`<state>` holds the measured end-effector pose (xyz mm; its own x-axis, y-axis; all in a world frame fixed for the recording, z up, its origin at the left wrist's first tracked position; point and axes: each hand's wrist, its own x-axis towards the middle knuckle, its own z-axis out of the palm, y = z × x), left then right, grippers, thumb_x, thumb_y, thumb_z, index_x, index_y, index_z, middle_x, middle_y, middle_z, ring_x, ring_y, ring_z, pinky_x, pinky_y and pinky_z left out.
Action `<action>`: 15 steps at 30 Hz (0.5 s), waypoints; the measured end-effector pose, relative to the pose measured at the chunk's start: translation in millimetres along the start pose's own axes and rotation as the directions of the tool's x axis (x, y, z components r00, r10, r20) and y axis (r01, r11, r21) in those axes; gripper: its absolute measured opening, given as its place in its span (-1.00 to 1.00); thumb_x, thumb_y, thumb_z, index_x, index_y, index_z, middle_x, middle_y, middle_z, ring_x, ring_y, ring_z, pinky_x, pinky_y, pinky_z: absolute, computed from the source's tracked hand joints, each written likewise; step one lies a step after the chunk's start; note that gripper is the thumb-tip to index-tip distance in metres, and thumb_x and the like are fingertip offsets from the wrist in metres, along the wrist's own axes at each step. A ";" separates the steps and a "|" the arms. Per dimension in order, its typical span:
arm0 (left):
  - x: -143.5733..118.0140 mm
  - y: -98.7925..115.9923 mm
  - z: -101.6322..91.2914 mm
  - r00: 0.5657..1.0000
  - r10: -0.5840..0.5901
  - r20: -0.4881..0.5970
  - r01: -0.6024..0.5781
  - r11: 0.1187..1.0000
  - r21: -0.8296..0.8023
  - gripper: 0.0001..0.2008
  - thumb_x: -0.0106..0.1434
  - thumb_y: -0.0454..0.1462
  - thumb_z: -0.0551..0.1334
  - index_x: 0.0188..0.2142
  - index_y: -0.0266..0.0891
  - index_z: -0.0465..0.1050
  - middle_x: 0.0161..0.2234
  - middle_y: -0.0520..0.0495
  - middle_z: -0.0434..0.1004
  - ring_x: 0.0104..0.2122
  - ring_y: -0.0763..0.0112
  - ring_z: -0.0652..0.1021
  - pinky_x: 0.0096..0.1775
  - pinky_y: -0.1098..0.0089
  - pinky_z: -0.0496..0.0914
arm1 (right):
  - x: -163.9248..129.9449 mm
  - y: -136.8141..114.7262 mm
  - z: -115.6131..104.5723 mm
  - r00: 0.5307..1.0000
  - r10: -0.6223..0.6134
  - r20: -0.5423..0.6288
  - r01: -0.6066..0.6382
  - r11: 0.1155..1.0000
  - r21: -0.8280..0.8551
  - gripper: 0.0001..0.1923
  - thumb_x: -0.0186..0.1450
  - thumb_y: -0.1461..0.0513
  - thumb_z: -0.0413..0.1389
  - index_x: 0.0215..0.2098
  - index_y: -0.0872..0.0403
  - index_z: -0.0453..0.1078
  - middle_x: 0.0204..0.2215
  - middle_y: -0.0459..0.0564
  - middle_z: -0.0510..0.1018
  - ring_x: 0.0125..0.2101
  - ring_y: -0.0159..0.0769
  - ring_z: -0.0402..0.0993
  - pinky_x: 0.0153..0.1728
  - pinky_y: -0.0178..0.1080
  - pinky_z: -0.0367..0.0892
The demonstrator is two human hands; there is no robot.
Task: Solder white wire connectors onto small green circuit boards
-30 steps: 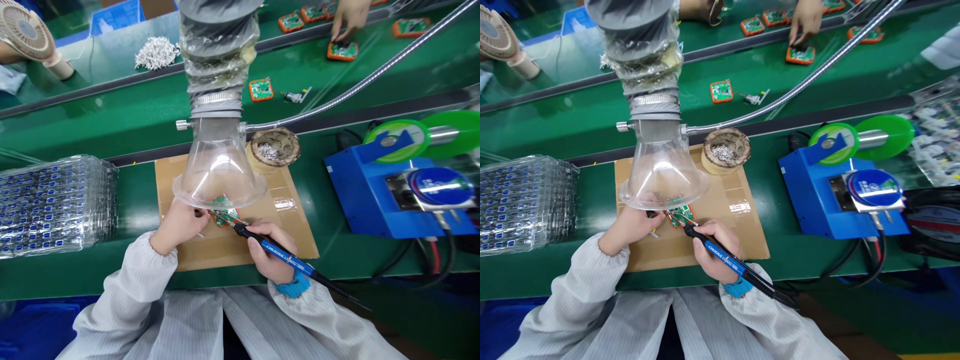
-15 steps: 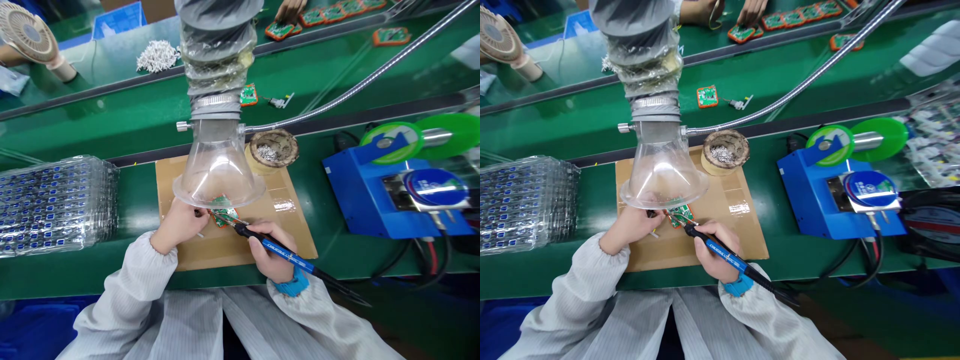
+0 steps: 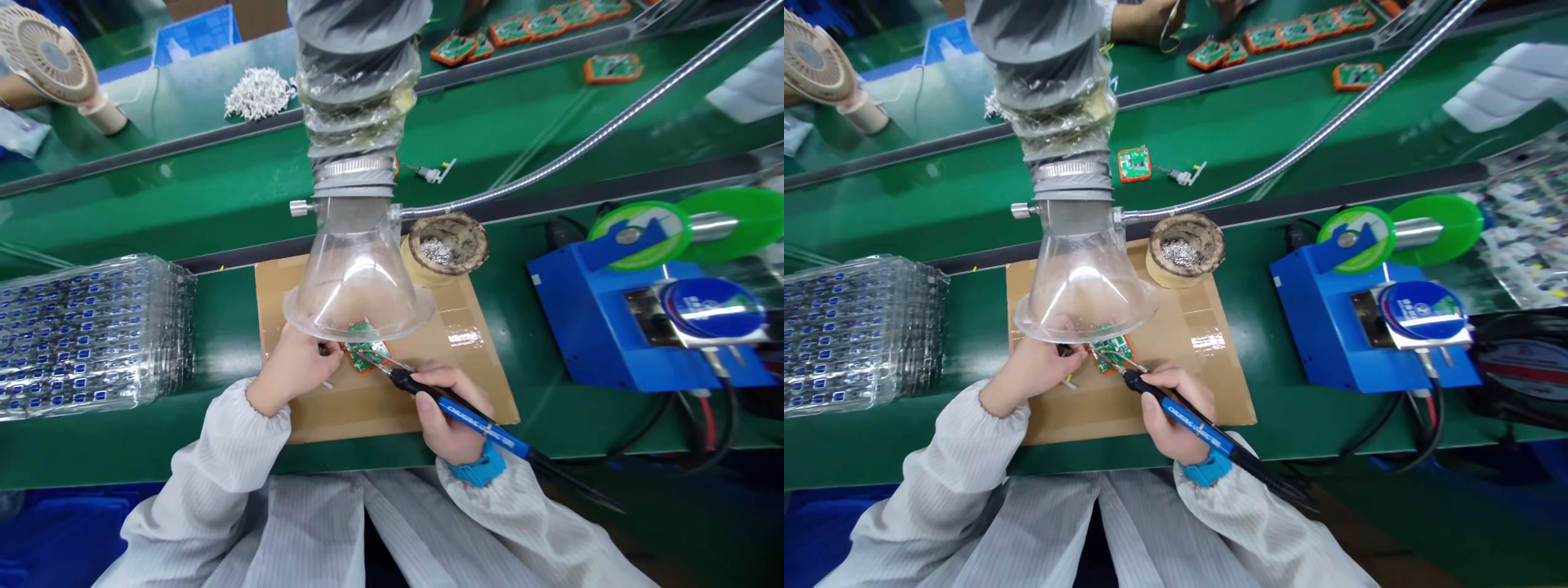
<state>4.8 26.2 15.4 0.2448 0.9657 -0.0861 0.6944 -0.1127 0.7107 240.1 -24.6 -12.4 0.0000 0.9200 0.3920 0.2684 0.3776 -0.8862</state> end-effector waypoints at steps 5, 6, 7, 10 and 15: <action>-0.5 -2.2 1.1 1.000 0.009 0.005 -0.009 1.000 -0.011 -0.86 0.16 -0.37 0.25 -0.51 -0.21 0.37 -0.43 -0.02 0.49 -0.39 0.36 0.49 -0.26 0.31 0.40 | 0.2 0.1 -0.5 1.000 0.000 0.020 0.000 1.000 -0.006 -0.93 0.33 0.17 0.20 -0.25 -0.01 0.50 -0.43 -0.03 0.63 -0.42 -0.22 0.62 -0.40 -0.21 0.52; -0.5 -2.2 1.4 1.000 0.010 0.002 -0.010 1.000 -0.012 -0.87 0.16 -0.37 0.25 -0.50 -0.21 0.37 -0.42 -0.02 0.49 -0.39 0.37 0.49 -0.27 0.31 0.40 | 0.9 -0.5 -0.2 0.999 -0.007 0.041 0.007 1.000 -0.016 -0.94 0.32 0.18 0.20 -0.26 -0.01 0.49 -0.43 -0.03 0.63 -0.42 -0.23 0.62 -0.39 -0.22 0.52; -0.6 -2.1 1.7 1.000 0.009 -0.003 -0.009 1.000 -0.012 -0.88 0.17 -0.37 0.25 -0.49 -0.21 0.37 -0.41 -0.02 0.49 -0.40 0.38 0.48 -0.28 0.32 0.40 | 1.6 -1.1 0.2 0.998 -0.011 0.058 0.012 1.000 -0.025 -0.95 0.31 0.19 0.21 -0.26 -0.02 0.49 -0.43 -0.04 0.63 -0.43 -0.24 0.62 -0.40 -0.22 0.52; -0.5 -0.8 1.8 1.000 0.002 -0.017 -0.002 1.000 -0.008 -0.89 0.16 -0.37 0.26 -0.47 -0.21 0.38 -0.40 -0.01 0.49 -0.40 0.39 0.48 -0.29 0.33 0.40 | 2.3 -1.9 0.6 0.998 -0.005 0.070 0.008 0.999 -0.044 -0.95 0.31 0.19 0.21 -0.27 -0.02 0.49 -0.44 -0.05 0.63 -0.44 -0.23 0.62 -0.41 -0.22 0.51; -0.2 -0.7 1.3 1.000 0.001 0.005 -0.001 1.000 0.001 -0.85 0.15 -0.39 0.25 -0.51 -0.21 0.37 -0.43 -0.02 0.51 -0.37 0.36 0.51 -0.23 0.30 0.42 | 0.7 0.2 -0.8 1.000 0.022 -0.019 -0.022 1.000 -0.014 -0.87 0.34 0.12 0.19 -0.27 -0.01 0.50 -0.45 -0.02 0.63 -0.42 -0.20 0.62 -0.41 -0.20 0.53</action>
<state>5.1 25.8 14.0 0.2493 0.9644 -0.0886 0.6944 -0.1142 0.7104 240.9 -24.0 -12.1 0.0243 0.9258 0.3771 0.2821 0.3556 -0.8911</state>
